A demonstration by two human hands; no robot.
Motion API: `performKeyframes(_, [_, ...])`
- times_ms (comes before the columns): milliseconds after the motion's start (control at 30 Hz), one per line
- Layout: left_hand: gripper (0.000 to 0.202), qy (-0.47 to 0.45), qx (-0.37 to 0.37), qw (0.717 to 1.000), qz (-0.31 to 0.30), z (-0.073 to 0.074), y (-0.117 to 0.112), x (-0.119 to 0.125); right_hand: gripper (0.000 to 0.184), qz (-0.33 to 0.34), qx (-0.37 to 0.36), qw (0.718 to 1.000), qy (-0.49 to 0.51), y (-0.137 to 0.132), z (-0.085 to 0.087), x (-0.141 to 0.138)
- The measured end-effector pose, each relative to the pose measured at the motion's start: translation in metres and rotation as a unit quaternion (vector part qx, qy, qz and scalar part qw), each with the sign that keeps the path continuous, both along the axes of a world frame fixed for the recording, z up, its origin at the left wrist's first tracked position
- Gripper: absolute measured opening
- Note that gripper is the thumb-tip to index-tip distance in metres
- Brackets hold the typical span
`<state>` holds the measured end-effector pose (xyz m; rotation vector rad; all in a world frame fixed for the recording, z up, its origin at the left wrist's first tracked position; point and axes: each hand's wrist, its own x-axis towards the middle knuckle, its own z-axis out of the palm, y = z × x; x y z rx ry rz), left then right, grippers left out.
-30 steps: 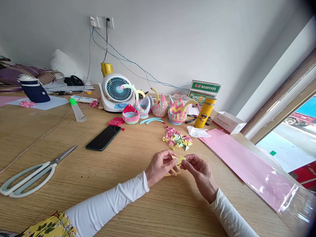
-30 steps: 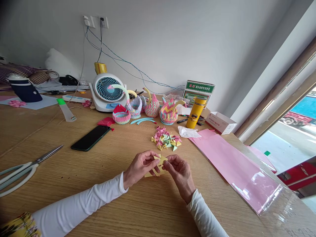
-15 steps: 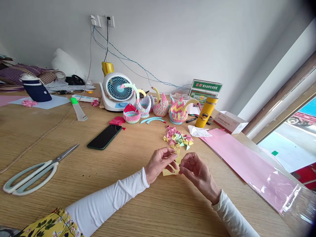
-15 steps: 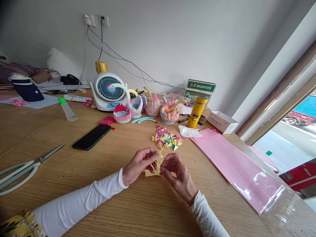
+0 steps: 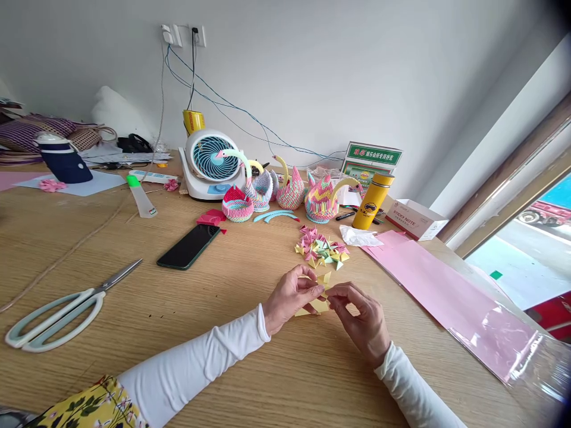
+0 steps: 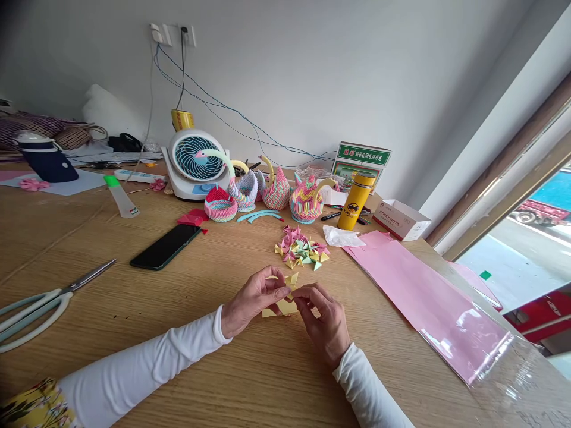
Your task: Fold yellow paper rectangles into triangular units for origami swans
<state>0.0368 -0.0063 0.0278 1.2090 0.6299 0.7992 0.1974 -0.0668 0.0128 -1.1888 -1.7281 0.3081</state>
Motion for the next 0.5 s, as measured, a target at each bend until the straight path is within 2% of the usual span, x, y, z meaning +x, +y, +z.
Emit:
performKeyframes(200, [0.044, 0.011, -0.016, 0.999, 0.035, -0.0033, 0.0026, -0.0005, 0.015, 0.0, 0.007, 0.998, -0.061, -0.0004, 0.0018, 0.0023])
performKeyframes(333, [0.037, 0.027, -0.023, 0.999, 0.021, -0.0028, 0.004, -0.0014, 0.015, 0.006, 0.01, 0.998, -0.068, 0.0001, 0.0028, 0.0029])
performKeyframes(500, [0.041, 0.017, -0.051, 0.999, 0.003, 0.0007, 0.0038, -0.0032, 0.015, 0.009, -0.007, 0.999, -0.044, 0.0013, 0.0024, 0.0033])
